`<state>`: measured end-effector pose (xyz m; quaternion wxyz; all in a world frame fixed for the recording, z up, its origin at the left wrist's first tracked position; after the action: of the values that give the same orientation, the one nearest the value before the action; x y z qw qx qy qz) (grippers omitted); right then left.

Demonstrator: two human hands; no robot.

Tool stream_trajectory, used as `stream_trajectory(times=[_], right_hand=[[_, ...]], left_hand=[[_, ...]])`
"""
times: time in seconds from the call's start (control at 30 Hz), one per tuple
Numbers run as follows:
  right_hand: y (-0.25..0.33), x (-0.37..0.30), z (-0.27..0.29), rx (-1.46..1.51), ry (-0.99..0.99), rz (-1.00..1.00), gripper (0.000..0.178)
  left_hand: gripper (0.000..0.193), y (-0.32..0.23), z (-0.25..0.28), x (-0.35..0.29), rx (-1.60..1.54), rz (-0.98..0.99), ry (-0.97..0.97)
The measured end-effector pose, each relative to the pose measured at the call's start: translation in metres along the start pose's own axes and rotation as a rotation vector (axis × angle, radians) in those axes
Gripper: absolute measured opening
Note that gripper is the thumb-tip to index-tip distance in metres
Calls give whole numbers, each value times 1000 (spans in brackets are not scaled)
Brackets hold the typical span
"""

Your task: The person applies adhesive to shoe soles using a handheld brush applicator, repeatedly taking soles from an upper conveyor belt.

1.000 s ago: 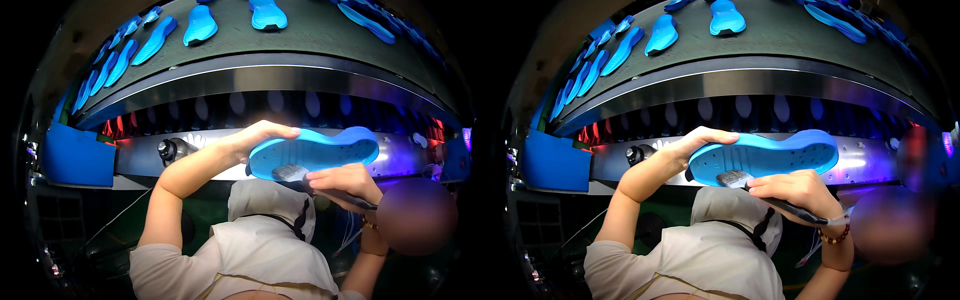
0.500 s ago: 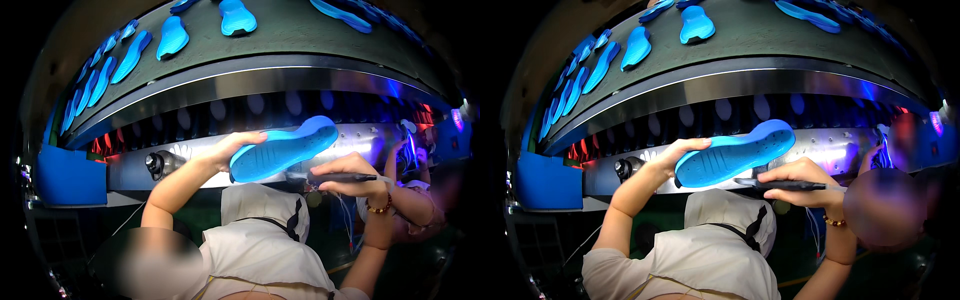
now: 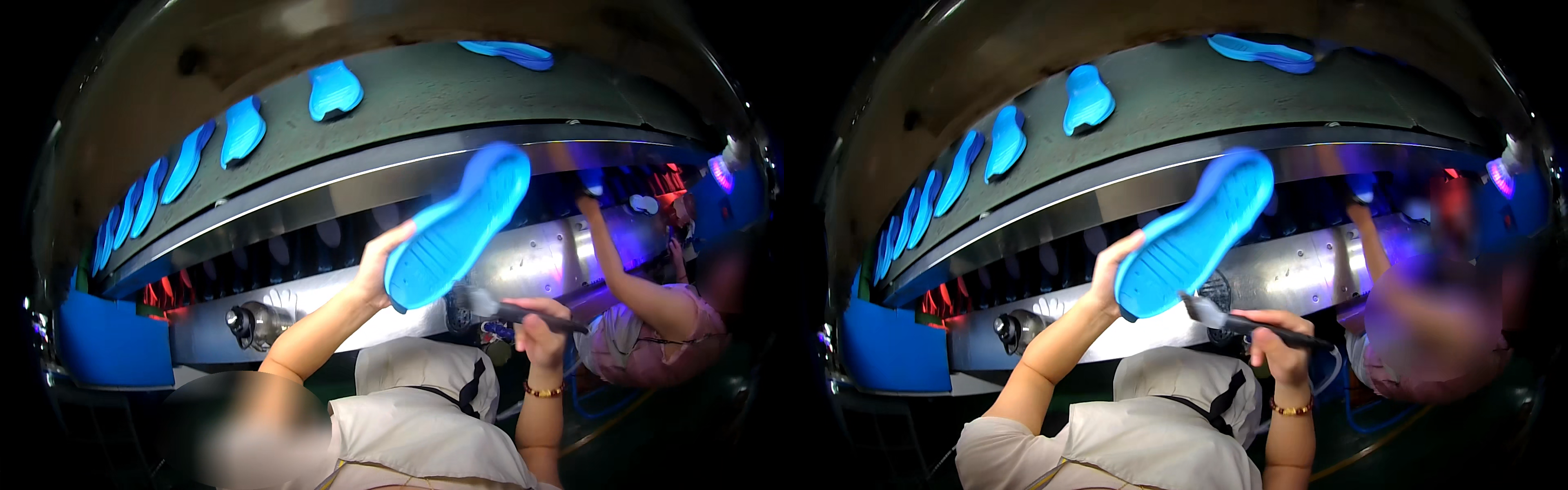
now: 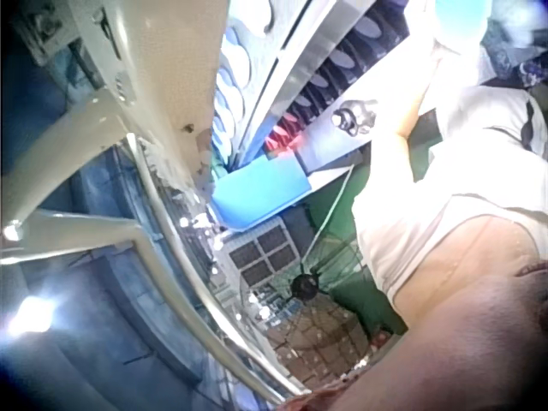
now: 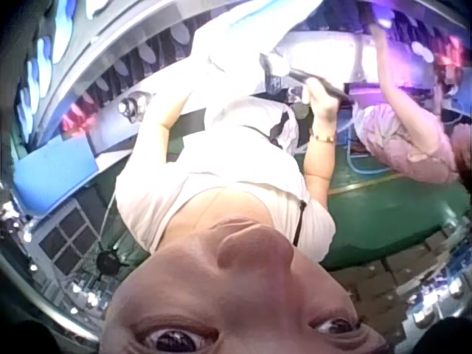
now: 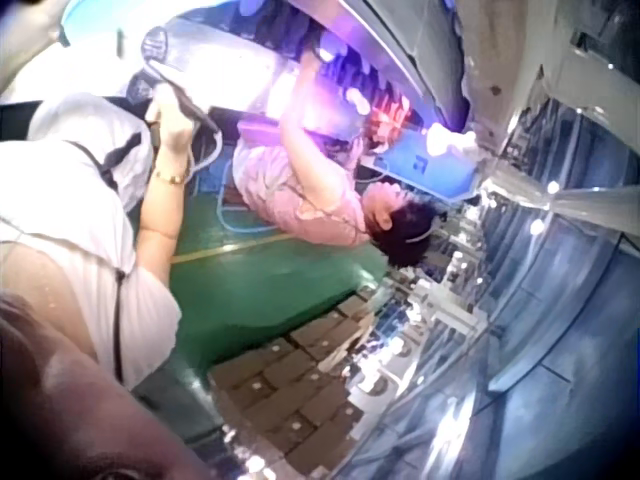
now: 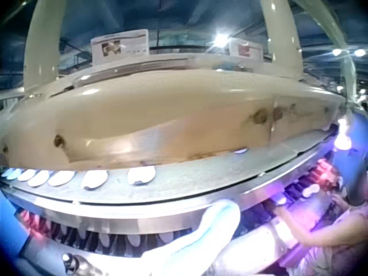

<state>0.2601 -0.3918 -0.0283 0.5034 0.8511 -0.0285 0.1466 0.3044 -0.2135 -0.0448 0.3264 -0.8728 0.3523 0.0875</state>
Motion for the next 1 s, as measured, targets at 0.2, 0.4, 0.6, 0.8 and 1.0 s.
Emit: stream_trajectory(times=[0.2,0.4,0.6,0.8,1.0], right_hand=[[-24,-25,75,139,-375,-4,22],[-40,-33,104,166,-466,0,22],[-49,-31,127,111,-527,-33,19],[-68,-30,141,178,-685,-33,18],[-80,-32,177,123,-858,-88,16]], left_hand=[[57,-119,-32,78,-239,-407,56],[85,-84,-65,160,-138,-150,-182],[80,-168,-144,295,1505,-551,-575],[71,-270,-79,394,2073,-431,-931],[40,-141,-184,430,1964,-849,-262]])
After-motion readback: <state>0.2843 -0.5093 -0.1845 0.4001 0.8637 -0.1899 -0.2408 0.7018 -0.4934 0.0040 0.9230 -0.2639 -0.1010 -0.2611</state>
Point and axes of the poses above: each hand's wrist, its own x-axis towards the middle knuckle, its own z-axis out of the back of the hand, y = z × x, the point moved 10 cm from there along x, towards the middle knuckle, and after that the axes turned 13 degrees about z, right-handed, at the moved point
